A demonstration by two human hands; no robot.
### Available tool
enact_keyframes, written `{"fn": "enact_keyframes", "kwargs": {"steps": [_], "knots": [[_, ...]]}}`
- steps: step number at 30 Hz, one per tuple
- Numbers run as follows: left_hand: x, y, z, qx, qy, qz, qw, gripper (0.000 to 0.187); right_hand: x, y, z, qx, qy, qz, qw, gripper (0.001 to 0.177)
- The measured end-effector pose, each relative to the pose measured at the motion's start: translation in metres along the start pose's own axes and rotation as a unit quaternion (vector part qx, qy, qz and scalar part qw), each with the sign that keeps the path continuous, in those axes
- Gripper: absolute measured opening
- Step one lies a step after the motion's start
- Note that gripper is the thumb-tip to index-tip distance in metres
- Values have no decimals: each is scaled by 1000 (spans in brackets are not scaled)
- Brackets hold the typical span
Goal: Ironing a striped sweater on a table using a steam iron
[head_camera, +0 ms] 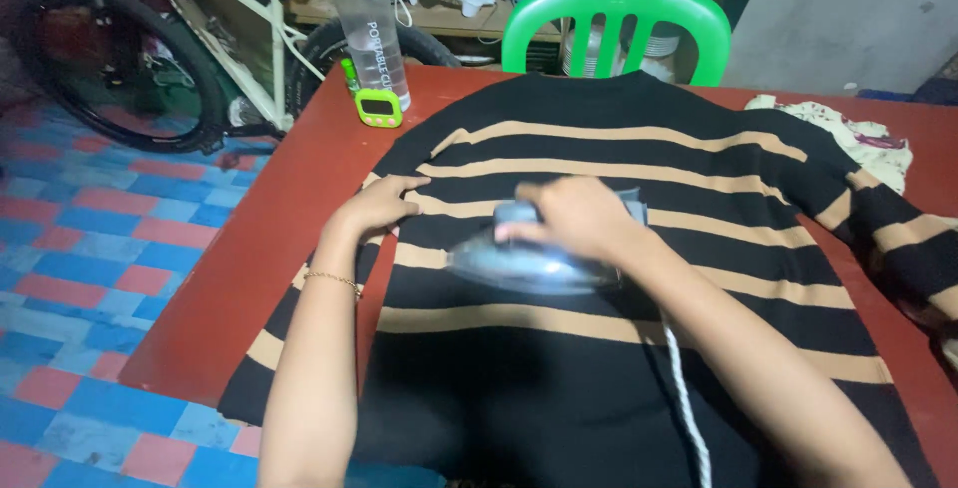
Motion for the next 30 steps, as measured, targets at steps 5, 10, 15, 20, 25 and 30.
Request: {"fn": "enact_keyframes", "kwargs": {"steps": [5,10,15,20,25,30], "knots": [[-27,-27,-10,-25,11,2,1000,56,42,-9,-4,-49,-18,-72,996,60],[-24,-22,-12,-30,10,17,999,55,20,26,4,-105,-56,19,993,57],[2,2,-2,-30,-8,13,999,54,43,0,2,-4,-10,3,1000,70],[13,8,-4,-50,0,-6,999,50,107,-71,17,132,17,-124,983,54],[12,1,1,-36,7,8,999,50,94,-70,17,-11,-14,-149,989,56],[20,13,-1,-50,11,6,999,51,48,-37,-3,-66,-48,-36,996,58]]}}
Point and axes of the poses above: each hand's wrist, its own y-axis towards the middle knuckle, its own z-axis out of the palm, x = y × z, the point moved 9 cm from there along y, towards the middle knuckle, and after that the axes turned 1 degree about -y, right-handed, at the moved point
